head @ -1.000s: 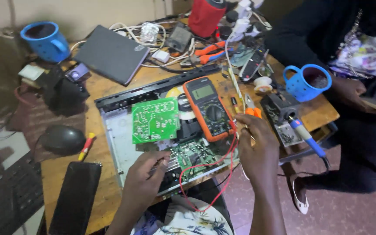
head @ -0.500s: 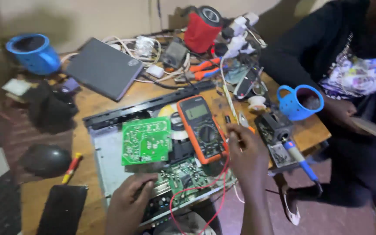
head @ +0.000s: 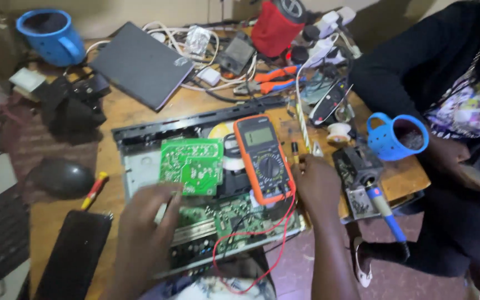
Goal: Testing various points on a circuit board using a digital multimeter to diagnose faults.
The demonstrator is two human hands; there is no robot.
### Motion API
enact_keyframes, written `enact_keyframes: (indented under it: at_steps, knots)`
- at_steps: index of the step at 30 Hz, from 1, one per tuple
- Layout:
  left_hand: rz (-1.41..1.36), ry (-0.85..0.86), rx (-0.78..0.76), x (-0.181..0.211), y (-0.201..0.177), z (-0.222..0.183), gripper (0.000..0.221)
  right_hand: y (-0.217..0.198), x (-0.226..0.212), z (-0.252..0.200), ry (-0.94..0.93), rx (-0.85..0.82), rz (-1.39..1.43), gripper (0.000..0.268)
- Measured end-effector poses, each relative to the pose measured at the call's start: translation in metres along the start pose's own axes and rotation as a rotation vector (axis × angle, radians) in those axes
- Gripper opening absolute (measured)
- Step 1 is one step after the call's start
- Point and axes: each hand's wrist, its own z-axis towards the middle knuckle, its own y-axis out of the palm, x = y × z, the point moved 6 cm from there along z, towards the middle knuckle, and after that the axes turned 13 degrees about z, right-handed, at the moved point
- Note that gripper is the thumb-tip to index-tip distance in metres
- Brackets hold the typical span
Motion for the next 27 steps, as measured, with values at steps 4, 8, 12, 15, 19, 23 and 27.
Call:
enact_keyframes:
  at_steps: [4,8,12,15,19,23,27]
  knots:
    - [0.164,0.282,0.094,0.003,0.027,0.051,0.039,-0.014,0.010,-0.015,-0.044,0.113,0.050,0.032]
    - [0.307,0.192,-0.473,0.027,0.050,0.089,0.089,-0.065,-0.041,-0.071,-0.198,0.212,0.854,0.023]
    - [0.343,0.274,-0.528,0.032,0.060,0.079,0.101,-0.007,-0.032,-0.090,-0.242,-0.002,1.504,0.023]
    - [0.295,0.316,-0.592,0.034,0.056,0.061,0.098,0.025,-0.066,-0.128,-0.058,-0.222,1.406,0.034]
    - [0.020,0.392,-0.522,0.033,0.033,0.043,0.093,0.052,-0.078,-0.121,-0.200,-0.188,1.413,0.028]
    - [0.160,-0.007,-0.369,-0.010,0.019,0.028,0.083,0.040,-0.090,-0.118,-0.253,0.014,1.210,0.021]
    - [0.117,-0.321,-0.390,-0.057,0.039,0.016,0.086,0.030,-0.107,-0.118,-0.254,0.100,1.068,0.018]
